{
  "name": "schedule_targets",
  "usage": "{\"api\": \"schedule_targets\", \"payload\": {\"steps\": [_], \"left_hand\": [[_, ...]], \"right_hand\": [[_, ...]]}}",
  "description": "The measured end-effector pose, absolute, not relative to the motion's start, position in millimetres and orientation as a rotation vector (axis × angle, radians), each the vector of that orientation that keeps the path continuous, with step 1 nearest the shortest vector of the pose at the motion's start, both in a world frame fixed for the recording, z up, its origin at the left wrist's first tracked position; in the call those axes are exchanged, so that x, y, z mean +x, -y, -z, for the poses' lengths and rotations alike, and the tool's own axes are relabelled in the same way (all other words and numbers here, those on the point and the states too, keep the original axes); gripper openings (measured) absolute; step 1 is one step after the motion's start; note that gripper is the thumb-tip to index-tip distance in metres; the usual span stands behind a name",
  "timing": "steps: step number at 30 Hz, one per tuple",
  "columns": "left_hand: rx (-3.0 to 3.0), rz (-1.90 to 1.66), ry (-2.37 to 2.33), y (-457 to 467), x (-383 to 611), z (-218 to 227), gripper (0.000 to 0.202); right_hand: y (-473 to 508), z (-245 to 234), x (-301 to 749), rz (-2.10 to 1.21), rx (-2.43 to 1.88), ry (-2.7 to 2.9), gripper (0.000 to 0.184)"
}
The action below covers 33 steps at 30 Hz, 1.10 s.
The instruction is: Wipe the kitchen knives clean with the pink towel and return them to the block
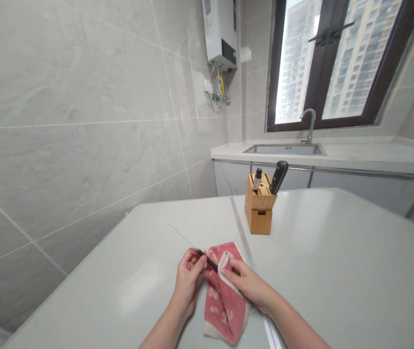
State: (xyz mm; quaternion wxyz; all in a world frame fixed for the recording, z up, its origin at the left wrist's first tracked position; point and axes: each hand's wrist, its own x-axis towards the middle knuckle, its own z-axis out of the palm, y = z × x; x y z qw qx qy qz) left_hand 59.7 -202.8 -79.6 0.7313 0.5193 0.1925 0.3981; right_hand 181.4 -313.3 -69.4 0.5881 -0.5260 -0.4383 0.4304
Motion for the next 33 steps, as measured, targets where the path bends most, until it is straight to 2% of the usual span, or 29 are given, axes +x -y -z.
{"api": "schedule_targets", "payload": {"steps": [11, 23, 33], "left_hand": [[1.159, -0.846, -0.424, 200.7, 58.9, 83.4, 0.019], [1.104, -0.812, -0.469, 202.1, 59.5, 81.1, 0.039], [1.067, -0.770, -0.437, 197.4, 59.6, 88.1, 0.041]], "right_hand": [[312.9, 70.3, 181.6, -0.996, -1.177, 1.017, 0.040], [313.3, 67.1, 179.8, -1.015, -1.150, 0.989, 0.041], [313.4, 64.8, 179.0, -1.033, -1.155, 0.972, 0.043]]}}
